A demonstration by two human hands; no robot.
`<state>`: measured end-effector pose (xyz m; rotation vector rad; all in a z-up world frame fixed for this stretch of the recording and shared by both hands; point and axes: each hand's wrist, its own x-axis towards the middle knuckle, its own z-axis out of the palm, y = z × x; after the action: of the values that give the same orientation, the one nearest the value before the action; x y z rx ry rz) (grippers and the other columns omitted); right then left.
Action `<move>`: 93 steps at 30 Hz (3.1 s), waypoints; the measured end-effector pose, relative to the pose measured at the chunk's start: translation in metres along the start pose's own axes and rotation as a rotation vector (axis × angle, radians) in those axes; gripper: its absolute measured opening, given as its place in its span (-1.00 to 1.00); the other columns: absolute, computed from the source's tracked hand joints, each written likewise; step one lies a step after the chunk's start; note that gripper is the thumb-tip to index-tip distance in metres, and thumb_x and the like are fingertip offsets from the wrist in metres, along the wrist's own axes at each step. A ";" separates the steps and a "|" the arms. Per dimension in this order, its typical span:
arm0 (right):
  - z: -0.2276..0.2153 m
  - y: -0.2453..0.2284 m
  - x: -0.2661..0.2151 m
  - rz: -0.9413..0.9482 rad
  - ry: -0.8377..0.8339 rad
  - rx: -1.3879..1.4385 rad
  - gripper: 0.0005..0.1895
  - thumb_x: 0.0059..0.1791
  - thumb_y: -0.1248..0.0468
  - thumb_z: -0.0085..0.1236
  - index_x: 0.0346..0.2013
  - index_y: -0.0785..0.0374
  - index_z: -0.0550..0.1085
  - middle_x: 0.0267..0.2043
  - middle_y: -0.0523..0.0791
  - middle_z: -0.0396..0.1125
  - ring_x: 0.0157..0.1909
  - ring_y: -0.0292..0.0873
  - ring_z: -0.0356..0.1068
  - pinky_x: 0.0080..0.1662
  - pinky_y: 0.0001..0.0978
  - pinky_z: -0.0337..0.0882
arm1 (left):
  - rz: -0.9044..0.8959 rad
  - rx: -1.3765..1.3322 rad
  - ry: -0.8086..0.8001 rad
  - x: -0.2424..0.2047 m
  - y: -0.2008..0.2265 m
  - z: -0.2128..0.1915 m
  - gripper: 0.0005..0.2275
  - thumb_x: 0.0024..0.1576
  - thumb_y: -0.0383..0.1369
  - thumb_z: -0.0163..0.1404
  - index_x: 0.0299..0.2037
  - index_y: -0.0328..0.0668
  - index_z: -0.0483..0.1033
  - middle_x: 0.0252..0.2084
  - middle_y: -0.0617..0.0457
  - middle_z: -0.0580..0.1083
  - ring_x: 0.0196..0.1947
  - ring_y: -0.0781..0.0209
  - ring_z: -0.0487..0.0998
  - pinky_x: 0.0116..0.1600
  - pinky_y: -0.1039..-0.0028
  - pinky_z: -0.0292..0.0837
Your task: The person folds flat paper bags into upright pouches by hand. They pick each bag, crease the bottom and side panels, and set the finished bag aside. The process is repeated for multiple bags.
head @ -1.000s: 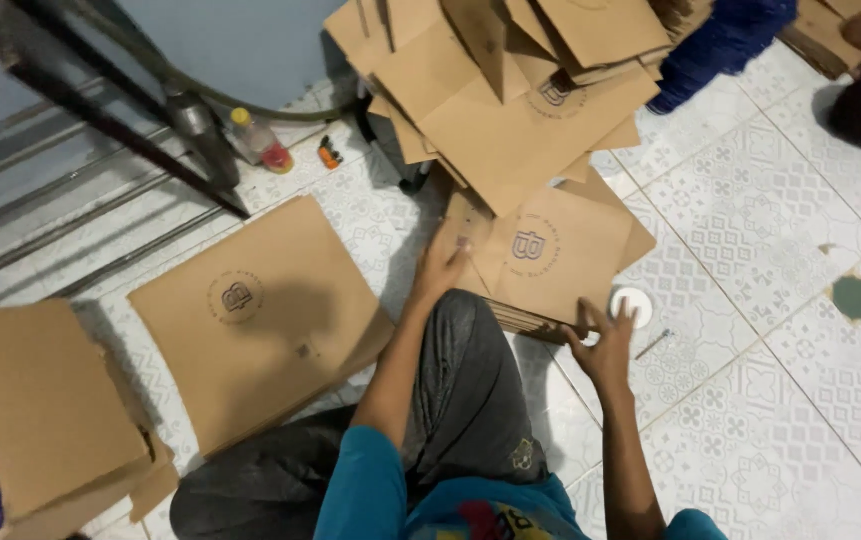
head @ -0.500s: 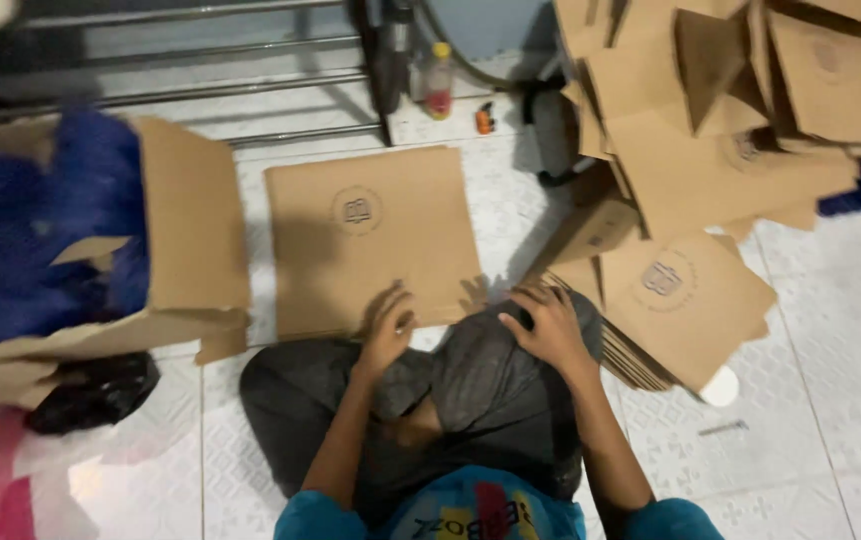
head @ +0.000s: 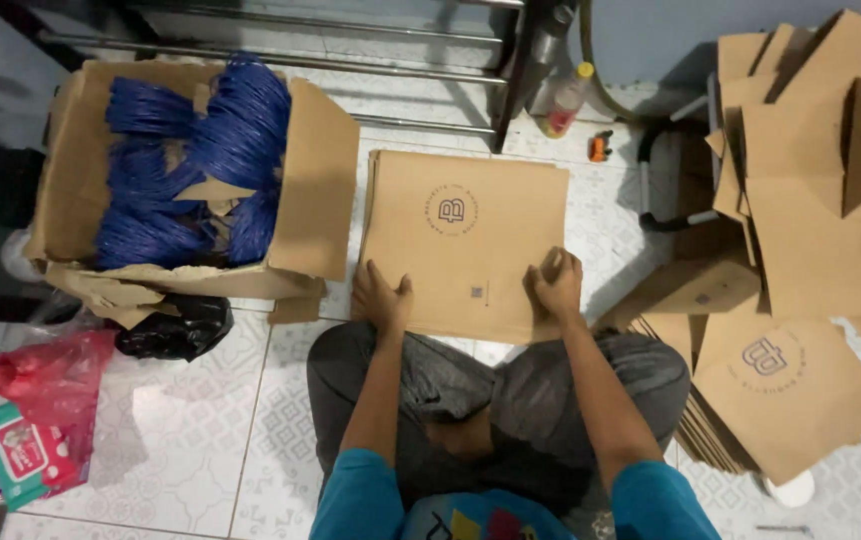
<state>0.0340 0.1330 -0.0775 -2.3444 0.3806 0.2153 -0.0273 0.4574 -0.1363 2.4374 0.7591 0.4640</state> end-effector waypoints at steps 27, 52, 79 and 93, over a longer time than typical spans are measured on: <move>0.011 0.008 0.021 0.016 0.115 -0.013 -0.42 -0.05 0.09 0.31 0.18 0.31 0.47 0.19 0.08 0.20 0.26 0.16 0.29 0.20 -0.07 0.44 | -0.082 0.067 -0.062 0.005 0.022 0.004 -0.11 -0.06 0.26 0.09 0.45 0.00 0.17 0.51 -0.19 0.04 0.51 -0.23 -0.02 0.45 -0.15 -0.13; -0.011 0.028 -0.003 0.043 -0.026 0.023 -0.24 -0.14 0.06 0.40 0.27 0.32 0.41 0.11 0.15 0.32 0.21 0.22 0.38 0.16 0.04 0.47 | 0.104 0.016 -0.098 -0.004 -0.046 0.042 -0.26 0.15 0.03 0.05 0.49 -0.10 0.11 0.48 -0.40 0.05 0.52 -0.36 -0.08 0.46 -0.23 -0.19; 0.000 0.047 0.004 -0.113 0.214 0.148 -0.72 -0.08 0.27 0.35 -0.12 0.29 0.55 -0.30 0.06 0.49 -0.17 0.07 0.54 -0.15 -0.19 0.57 | 0.071 0.122 -0.433 -0.008 0.018 -0.038 -0.47 0.36 -0.15 -0.23 0.53 -0.01 0.02 0.50 -0.44 -0.02 0.50 -0.46 -0.09 0.45 -0.18 -0.13; -0.042 0.065 0.005 0.058 0.145 0.891 -0.88 0.15 0.23 -0.04 -0.11 0.14 0.45 -0.26 -0.01 0.38 -0.18 -0.12 0.41 -0.13 -0.29 0.46 | -0.366 -0.904 -0.104 0.036 -0.041 -0.006 -0.59 0.07 -0.62 0.08 0.15 -0.15 0.50 -0.18 -0.16 0.45 -0.19 0.10 0.54 -0.01 0.41 0.51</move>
<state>0.0189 0.0585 -0.0907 -1.4731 0.4897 -0.0936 -0.0188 0.5103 -0.1502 1.4392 0.7182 0.4083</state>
